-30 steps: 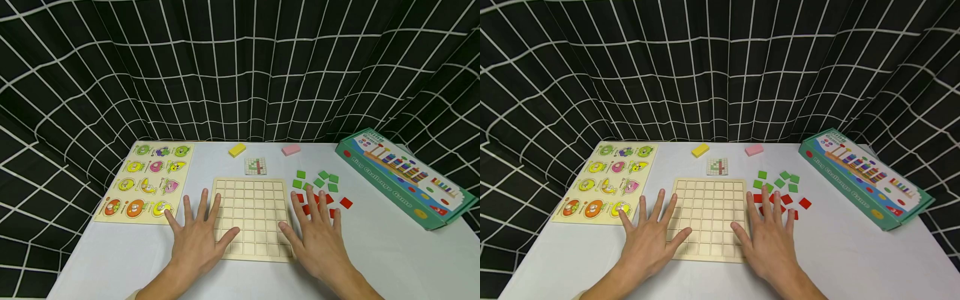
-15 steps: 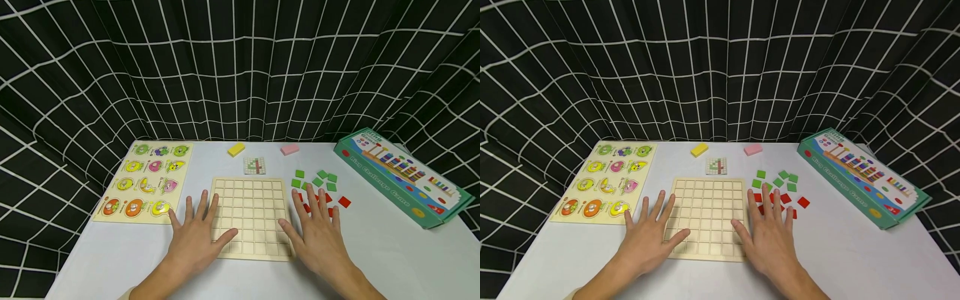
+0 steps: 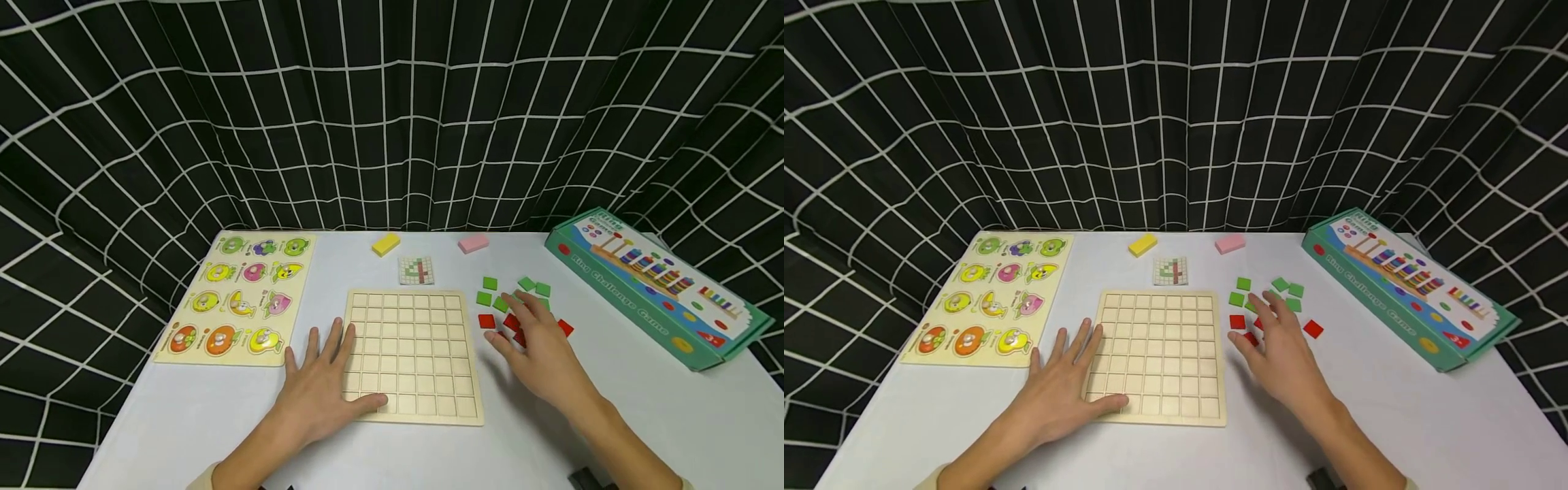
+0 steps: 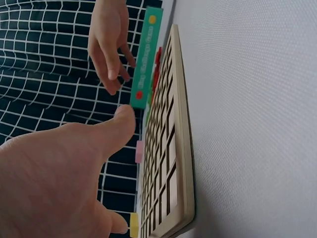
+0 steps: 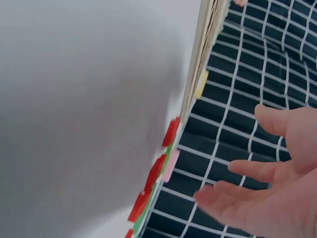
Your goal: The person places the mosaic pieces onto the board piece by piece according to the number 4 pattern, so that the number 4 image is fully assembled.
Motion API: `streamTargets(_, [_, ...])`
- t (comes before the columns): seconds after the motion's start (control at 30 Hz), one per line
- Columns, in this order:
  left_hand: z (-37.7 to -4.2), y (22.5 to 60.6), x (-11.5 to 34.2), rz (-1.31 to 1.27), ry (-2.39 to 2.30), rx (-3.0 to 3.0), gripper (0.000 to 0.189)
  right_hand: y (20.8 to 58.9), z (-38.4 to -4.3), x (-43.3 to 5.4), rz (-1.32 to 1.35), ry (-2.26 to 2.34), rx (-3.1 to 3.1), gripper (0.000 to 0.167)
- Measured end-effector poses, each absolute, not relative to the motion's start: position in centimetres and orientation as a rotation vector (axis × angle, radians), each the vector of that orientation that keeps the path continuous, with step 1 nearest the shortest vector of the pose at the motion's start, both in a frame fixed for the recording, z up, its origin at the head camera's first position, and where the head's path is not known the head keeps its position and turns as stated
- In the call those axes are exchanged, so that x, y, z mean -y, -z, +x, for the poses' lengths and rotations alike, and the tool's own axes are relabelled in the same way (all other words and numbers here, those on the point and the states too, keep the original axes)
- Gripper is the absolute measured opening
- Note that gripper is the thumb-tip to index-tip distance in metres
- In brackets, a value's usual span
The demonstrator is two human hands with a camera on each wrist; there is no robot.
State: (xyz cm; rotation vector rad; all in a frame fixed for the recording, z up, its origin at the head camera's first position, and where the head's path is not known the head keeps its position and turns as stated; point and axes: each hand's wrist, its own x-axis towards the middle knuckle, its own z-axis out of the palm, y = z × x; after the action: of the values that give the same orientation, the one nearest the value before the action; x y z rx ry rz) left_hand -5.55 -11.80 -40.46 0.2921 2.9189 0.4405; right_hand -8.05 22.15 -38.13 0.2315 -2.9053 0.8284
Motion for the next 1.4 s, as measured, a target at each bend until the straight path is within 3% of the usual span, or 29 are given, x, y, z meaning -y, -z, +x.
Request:
streamTargets(0.47, [-5.4,41.0,12.3,0.355,-0.426,-2.844,0.127,38.1,-12.2,-24.8,0.2,-0.984,2.905,0.048])
streamTargets(0.9, [-5.4,41.3,12.4,0.375,-0.47,-2.82,0.126,38.9,-15.7,-25.7,-0.009,-1.073,3.096,0.043])
streamTargets(1.4, [-5.3,41.5,12.5,0.387,-0.466,-2.827,0.126,39.7,-16.7,-25.5,-0.031,-0.984,3.141,0.037])
